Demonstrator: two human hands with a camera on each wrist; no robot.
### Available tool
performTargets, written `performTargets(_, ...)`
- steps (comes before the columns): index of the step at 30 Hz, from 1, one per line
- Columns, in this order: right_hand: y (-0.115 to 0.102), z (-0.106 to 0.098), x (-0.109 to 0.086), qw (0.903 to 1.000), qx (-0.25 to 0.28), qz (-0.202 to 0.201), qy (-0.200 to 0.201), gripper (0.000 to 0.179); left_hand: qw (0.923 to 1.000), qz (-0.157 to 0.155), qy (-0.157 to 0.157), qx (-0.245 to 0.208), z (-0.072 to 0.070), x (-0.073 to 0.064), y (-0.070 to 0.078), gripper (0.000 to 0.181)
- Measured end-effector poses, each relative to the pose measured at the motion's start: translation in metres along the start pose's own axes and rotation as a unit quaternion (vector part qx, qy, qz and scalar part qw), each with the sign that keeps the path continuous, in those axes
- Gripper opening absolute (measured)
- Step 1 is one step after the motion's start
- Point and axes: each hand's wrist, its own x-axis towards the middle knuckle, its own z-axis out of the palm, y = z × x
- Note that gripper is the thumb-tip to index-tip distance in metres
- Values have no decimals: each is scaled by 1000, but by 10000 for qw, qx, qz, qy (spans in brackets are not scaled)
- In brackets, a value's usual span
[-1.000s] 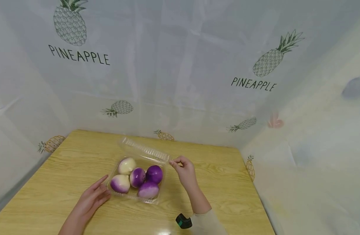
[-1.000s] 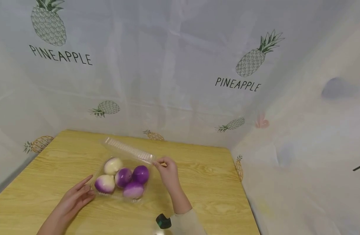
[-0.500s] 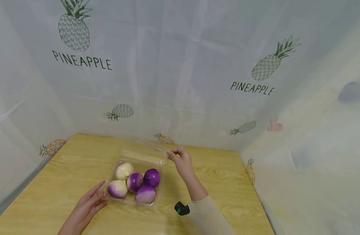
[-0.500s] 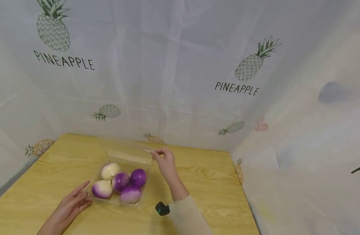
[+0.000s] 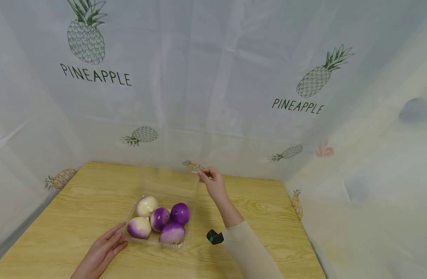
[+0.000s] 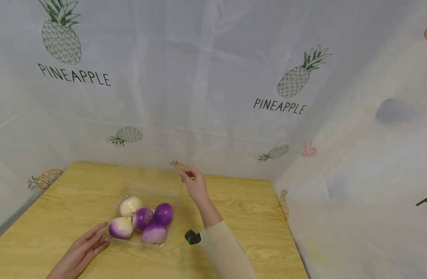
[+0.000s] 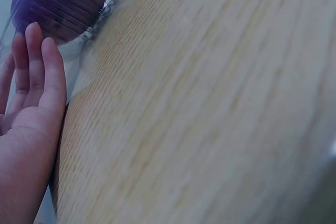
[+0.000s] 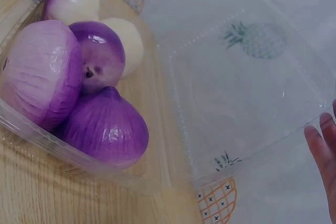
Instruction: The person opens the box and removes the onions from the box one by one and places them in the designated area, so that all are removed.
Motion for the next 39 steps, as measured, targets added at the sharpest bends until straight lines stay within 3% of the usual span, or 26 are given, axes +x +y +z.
performTargets(7,9,0,7,9984,520,-233,39,20,9994,-110,-63,314,-1,0,0,54)
performTargets(13,17,0,8,9976,589,-328,162,29,9996,-8,-209,198,-2,0,1,56)
performTargets(21,44,1,28,9985,-93,-529,-50,49,9997,-35,-63,251,-1,0,0,55)
performTargets(24,57,2,37,9984,-329,-423,-156,55,9995,-16,-9,314,0,0,0,54)
performTargets(30,62,4,46,9970,-653,-110,-398,66,9992,210,-265,211,1,1,-2,50)
performTargets(32,52,3,44,9965,-621,-7,-560,68,9992,223,-223,246,2,1,-3,49)
performTargets(37,56,4,49,9953,-675,69,-688,72,9979,135,240,581,3,0,-3,46)
performTargets(39,68,7,55,9948,-783,77,-649,74,9966,140,415,704,4,0,-3,43)
